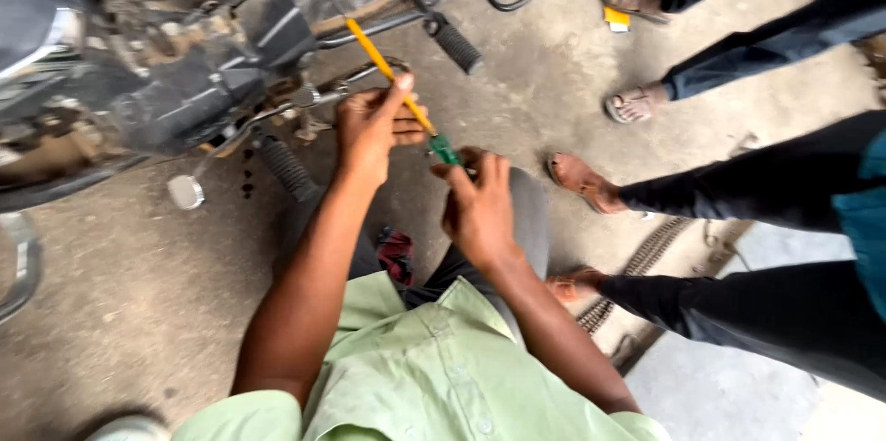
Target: The recorder is using a screwdriver to remove and replace parts from a motorcycle side panel and air filter assembly.
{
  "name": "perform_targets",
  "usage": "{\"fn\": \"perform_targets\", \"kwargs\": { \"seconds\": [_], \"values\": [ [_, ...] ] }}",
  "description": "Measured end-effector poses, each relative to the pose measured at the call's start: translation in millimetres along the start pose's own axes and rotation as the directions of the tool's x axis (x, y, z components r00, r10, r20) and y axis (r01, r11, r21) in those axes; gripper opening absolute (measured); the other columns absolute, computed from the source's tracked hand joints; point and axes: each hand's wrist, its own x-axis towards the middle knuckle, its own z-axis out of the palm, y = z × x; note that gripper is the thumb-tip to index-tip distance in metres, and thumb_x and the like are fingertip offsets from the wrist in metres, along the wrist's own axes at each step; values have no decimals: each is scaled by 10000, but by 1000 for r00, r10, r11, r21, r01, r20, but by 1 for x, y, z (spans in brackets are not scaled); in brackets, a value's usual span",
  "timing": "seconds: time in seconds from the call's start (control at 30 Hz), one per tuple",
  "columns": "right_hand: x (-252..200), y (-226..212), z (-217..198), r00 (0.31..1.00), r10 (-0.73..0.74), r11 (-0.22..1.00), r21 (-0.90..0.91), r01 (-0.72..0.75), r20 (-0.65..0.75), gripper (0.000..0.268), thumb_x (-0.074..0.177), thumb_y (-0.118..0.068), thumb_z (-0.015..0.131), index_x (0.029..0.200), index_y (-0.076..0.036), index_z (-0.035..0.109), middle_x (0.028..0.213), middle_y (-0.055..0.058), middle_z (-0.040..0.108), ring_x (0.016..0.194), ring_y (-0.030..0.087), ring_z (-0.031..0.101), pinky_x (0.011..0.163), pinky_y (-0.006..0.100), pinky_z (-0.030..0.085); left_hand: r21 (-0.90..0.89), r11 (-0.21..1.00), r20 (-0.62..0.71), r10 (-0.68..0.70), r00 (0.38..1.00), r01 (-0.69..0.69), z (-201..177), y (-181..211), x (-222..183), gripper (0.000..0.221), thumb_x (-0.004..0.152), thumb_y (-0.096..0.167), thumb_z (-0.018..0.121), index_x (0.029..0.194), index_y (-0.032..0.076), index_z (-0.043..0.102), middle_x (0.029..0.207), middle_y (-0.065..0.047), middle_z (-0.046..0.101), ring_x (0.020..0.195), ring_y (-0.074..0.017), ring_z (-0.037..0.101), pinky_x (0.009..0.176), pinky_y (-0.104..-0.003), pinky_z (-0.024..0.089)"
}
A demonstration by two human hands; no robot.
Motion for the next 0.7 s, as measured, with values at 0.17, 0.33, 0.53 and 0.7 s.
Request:
{"fn": "perform_targets", "kwargs": {
  "seconds": [0.17, 0.33, 0.53, 0.7],
  "values": [
    [-13, -5, 2, 804, 448, 263, 802, -537, 391, 477, 960, -120, 659, 1399, -95, 473, 1050, 103, 567, 791, 161, 530, 673, 305, 465, -84, 994, 88, 82, 993, -74, -13, -16, 11, 354, 1018, 326, 636, 1045, -22, 697, 905, -173, 758, 755, -245, 764, 692, -378, 646],
    [-25, 11, 23, 745, 419, -145, 848, -510, 519, 428, 1062, -164, 595, 1457, -27, 506, 885, 135, 549, 723, 179, 545, 674, 321, 480, -347, 938, 298, 121, 947, -10, -10, -10, 5, 333, 1084, 287, 511, 1171, -6, 643, 1009, -152, 724, 934, -262, 744, 878, -410, 627],
    [-7, -4, 1, 986, 159, 917, 364, -166, 49, 481, 926, 58, 616, 1384, -66, 536, 1216, 185, 597, 1090, 302, 602, 928, 411, 511, -316, 948, 142, 14, 990, 32, -5, 2, 0, 330, 1009, 308, 558, 1147, 26, 658, 927, -144, 745, 816, -254, 745, 746, -374, 627],
    [-9, -7, 6, 997, -49, 999, -4, 49, 54, 594, 764, 68, 663, 1293, -195, 599, 1216, 149, 552, 1170, 342, 521, 972, 445, 492, -194, 978, -20, 77, 997, -79, -15, -12, 13, 304, 989, 260, 759, 1048, -22, 662, 876, -144, 719, 742, -241, 723, 642, -363, 612]
  ]
}}
